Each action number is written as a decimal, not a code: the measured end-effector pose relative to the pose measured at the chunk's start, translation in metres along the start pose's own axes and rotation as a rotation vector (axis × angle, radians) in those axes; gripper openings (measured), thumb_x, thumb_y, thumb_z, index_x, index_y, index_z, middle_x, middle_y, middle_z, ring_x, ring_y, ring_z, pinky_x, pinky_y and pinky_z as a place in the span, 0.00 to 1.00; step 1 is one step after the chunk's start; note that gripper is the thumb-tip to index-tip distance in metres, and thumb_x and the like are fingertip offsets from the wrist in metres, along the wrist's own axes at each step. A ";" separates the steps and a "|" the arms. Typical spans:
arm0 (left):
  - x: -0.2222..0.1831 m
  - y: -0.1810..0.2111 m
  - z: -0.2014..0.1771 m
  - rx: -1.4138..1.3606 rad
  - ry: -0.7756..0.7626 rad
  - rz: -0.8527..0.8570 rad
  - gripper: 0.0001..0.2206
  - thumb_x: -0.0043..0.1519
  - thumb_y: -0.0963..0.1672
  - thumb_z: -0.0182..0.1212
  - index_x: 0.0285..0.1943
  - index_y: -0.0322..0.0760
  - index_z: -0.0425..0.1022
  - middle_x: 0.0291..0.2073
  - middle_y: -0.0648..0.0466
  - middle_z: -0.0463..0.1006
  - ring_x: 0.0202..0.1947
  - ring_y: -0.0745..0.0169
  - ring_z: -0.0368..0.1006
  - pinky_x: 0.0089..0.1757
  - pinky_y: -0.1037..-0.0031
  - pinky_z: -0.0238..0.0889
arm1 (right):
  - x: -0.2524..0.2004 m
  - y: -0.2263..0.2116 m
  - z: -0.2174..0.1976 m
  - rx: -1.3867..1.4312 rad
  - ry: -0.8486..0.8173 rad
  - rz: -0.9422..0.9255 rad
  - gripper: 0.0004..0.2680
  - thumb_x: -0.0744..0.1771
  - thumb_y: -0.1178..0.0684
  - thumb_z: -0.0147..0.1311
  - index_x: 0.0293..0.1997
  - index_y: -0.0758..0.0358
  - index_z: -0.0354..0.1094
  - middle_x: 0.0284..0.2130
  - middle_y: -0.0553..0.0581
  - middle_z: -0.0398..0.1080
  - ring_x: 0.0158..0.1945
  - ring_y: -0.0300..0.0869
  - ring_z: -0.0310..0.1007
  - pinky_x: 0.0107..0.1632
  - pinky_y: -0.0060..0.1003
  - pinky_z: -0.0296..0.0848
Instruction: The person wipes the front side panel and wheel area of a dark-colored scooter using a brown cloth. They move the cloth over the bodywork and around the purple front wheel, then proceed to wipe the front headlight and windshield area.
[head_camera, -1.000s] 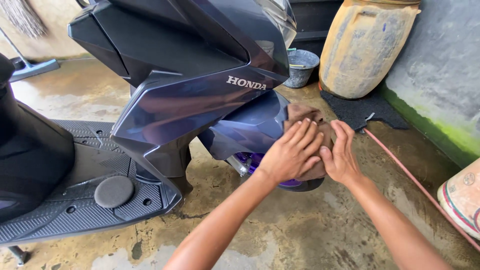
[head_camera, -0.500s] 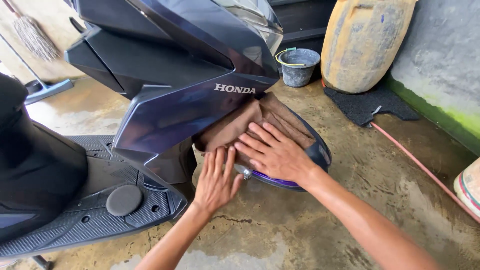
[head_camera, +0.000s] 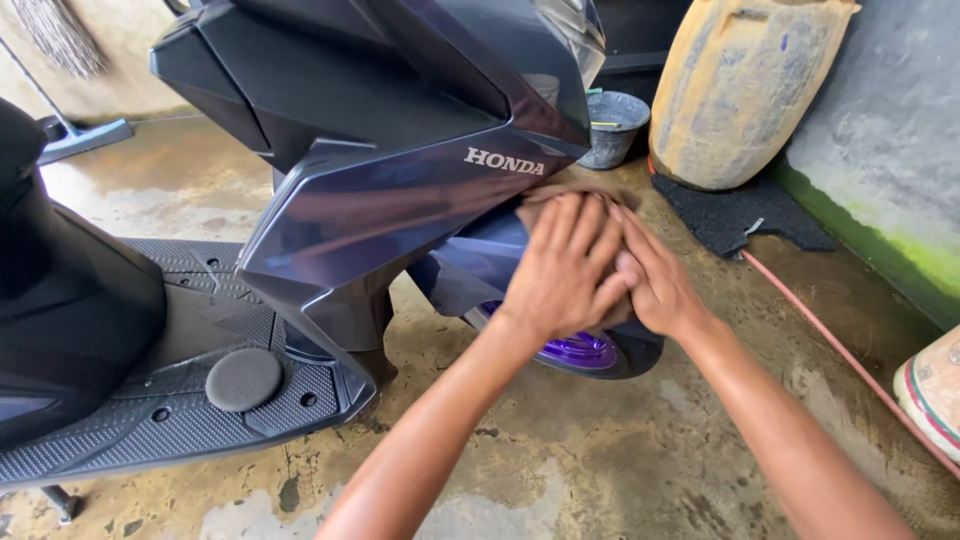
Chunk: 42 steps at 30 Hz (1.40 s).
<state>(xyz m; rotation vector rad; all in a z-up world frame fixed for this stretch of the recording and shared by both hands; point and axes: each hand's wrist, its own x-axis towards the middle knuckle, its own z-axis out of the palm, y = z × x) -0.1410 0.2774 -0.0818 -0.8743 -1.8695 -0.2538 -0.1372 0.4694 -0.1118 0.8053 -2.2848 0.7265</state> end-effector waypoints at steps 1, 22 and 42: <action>-0.004 0.011 -0.003 -0.020 -0.022 0.042 0.33 0.66 0.59 0.39 0.68 0.32 0.67 0.62 0.32 0.69 0.66 0.29 0.64 0.66 0.46 0.51 | -0.015 0.007 0.003 -0.038 0.042 -0.040 0.24 0.72 0.43 0.30 0.78 0.62 0.47 0.73 0.67 0.52 0.72 0.62 0.54 0.68 0.56 0.59; -0.137 -0.055 -0.041 0.005 -0.037 -0.159 0.28 0.70 0.52 0.38 0.78 0.40 0.58 0.70 0.37 0.62 0.67 0.33 0.61 0.58 0.47 0.59 | 0.047 -0.095 0.058 -0.688 0.336 -0.524 0.21 0.69 0.42 0.37 0.70 0.48 0.63 0.43 0.61 0.66 0.41 0.61 0.69 0.63 0.75 0.60; -0.059 -0.023 -0.069 -0.017 0.065 -0.172 0.24 0.70 0.51 0.43 0.70 0.35 0.68 0.66 0.35 0.68 0.70 0.36 0.61 0.68 0.50 0.46 | 0.081 -0.064 -0.019 -0.009 -0.333 0.360 0.24 0.71 0.33 0.32 0.77 0.47 0.46 0.72 0.59 0.51 0.72 0.60 0.52 0.70 0.60 0.54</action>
